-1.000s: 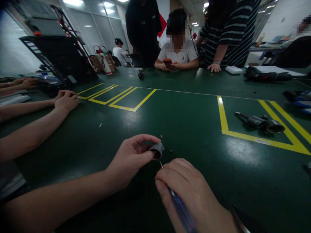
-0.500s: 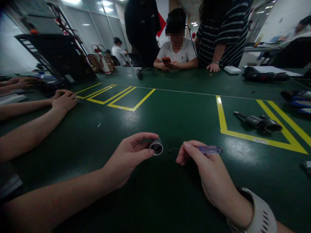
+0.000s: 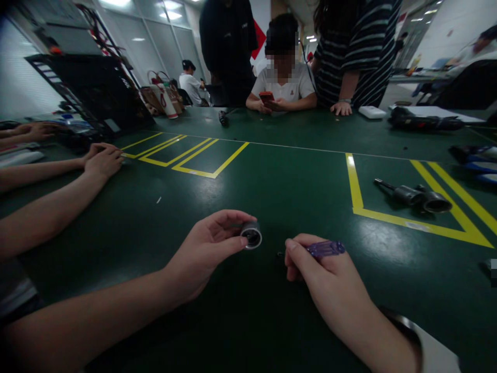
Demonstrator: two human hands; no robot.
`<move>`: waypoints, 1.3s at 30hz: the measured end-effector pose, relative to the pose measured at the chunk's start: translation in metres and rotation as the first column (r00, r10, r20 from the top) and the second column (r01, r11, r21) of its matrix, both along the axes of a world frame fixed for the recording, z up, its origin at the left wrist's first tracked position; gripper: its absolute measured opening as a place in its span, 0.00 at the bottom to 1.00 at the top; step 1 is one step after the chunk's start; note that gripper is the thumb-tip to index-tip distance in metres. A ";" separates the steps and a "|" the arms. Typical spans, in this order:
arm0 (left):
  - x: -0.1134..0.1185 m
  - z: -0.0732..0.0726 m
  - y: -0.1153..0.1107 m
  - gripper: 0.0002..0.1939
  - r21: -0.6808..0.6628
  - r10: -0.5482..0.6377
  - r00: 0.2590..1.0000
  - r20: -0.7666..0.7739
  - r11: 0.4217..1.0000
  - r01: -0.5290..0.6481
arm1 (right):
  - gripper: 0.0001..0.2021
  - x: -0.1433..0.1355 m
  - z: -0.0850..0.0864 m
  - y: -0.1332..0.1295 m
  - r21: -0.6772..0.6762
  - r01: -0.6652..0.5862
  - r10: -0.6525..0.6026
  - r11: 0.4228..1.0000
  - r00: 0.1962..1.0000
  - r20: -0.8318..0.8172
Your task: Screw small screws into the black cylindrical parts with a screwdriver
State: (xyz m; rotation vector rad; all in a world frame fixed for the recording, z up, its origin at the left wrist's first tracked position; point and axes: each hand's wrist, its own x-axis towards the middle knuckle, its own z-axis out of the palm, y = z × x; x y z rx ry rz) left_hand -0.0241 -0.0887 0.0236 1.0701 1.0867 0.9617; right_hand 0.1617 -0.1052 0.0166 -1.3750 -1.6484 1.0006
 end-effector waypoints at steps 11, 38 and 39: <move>0.000 -0.002 0.000 0.15 0.038 0.029 1.000 0.002 0.999 -0.029 | 0.10 0.010 -0.010 -0.021 0.337 -0.124 0.196 0.933 0.962 -0.189; 0.003 -0.001 -0.006 0.11 0.322 0.018 0.981 -0.191 0.946 0.046 | 0.15 -0.010 -0.004 -0.026 0.549 -0.358 0.234 0.755 0.930 0.284; 0.003 -0.001 -0.006 0.11 0.330 0.022 0.980 -0.199 0.943 0.046 | 0.15 -0.010 -0.005 -0.026 0.551 -0.357 0.226 0.754 0.929 0.292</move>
